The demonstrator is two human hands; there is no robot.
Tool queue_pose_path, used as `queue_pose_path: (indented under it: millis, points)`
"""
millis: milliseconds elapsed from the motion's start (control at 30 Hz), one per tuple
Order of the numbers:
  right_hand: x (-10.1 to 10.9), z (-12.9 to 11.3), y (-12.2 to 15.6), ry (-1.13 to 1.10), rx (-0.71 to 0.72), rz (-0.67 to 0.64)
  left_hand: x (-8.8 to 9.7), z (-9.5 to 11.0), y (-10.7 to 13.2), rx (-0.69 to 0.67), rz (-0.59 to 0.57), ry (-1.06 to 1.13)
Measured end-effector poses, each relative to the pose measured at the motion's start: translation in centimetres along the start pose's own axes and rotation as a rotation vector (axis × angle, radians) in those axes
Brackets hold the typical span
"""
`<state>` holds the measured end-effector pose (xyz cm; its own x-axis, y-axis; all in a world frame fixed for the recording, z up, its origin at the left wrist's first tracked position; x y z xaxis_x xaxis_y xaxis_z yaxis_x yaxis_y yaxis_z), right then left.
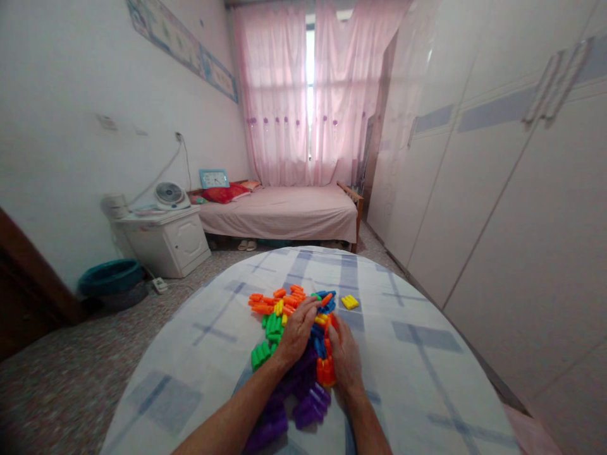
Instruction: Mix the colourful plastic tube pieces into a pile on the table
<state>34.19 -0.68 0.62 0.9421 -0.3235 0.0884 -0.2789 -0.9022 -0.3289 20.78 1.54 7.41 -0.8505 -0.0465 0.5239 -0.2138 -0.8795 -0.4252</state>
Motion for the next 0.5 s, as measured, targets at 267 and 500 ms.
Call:
queue_pose_path:
  millis: [267,500]
  points:
    - [0.2,0.1,0.1,-0.088,-0.058,0.062,6.9,-2.1,10.5,-0.301,-0.12,-0.401]
    - [0.0,-0.1,0.3,-0.043,-0.049,0.066,7.9,-7.7,18.0,-0.342,-0.102,-0.74]
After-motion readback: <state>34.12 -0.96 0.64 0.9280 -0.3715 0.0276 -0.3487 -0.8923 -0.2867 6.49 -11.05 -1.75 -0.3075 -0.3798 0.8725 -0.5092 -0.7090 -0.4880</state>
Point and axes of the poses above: each hand's wrist, its own y-axis away from the middle knuckle, its own x-axis out of the back of the hand, z = x × y, the point moved 4 cm from there along -y, towards the middle knuckle, and after that the axes turned 12 degrees about -y, right-handed, at the moved point
